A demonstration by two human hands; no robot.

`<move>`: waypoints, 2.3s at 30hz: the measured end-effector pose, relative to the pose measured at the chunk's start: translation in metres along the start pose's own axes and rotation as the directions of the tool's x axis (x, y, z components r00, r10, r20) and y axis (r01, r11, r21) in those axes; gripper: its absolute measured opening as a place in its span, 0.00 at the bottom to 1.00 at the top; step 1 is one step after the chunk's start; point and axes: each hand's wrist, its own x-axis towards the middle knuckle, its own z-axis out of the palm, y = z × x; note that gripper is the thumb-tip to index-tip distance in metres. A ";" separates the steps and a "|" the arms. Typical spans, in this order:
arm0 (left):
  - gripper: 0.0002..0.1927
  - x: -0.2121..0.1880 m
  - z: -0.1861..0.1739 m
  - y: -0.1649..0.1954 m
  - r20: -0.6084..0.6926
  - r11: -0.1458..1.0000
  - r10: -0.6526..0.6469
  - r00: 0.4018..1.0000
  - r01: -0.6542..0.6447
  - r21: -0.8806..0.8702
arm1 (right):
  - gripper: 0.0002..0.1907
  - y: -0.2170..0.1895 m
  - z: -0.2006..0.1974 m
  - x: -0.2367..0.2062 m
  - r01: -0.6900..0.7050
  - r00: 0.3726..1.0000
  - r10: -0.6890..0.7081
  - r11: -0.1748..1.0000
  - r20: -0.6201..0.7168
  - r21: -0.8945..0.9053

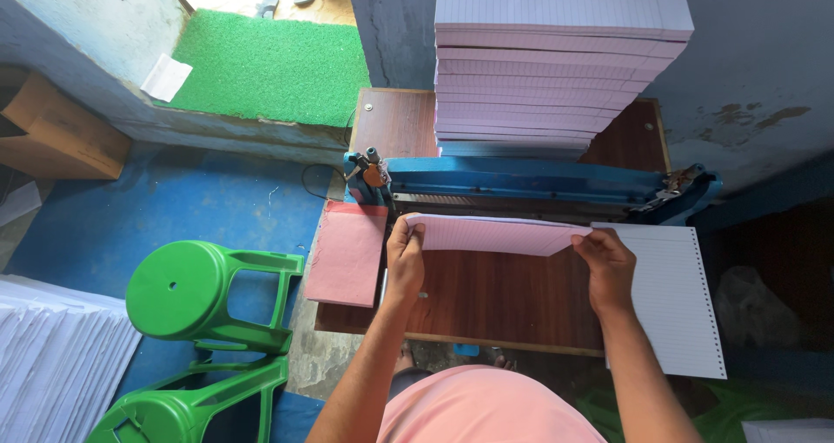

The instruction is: The person inserts a stack of lined pages into a pink notebook cover, aligns the pages, and uses a manual binding machine to staple the spine. The person repeats this process for multiple notebooks, stacking the finished units on the table.

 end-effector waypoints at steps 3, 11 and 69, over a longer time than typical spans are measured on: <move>0.08 0.003 -0.001 0.006 -0.001 0.989 0.091 0.996 -0.091 0.117 | 0.10 -0.010 -0.004 0.000 -0.113 0.994 0.113 0.994 0.004 -0.013; 0.08 0.009 -0.015 0.030 0.106 0.963 0.096 0.990 -0.120 0.242 | 0.11 -0.028 -0.004 0.001 -0.265 0.961 0.257 0.961 0.099 0.074; 0.20 -0.073 -0.016 0.006 -0.081 0.586 -0.746 0.661 0.709 0.392 | 0.18 0.044 0.039 -0.023 -0.551 0.826 0.563 0.793 -0.033 -0.258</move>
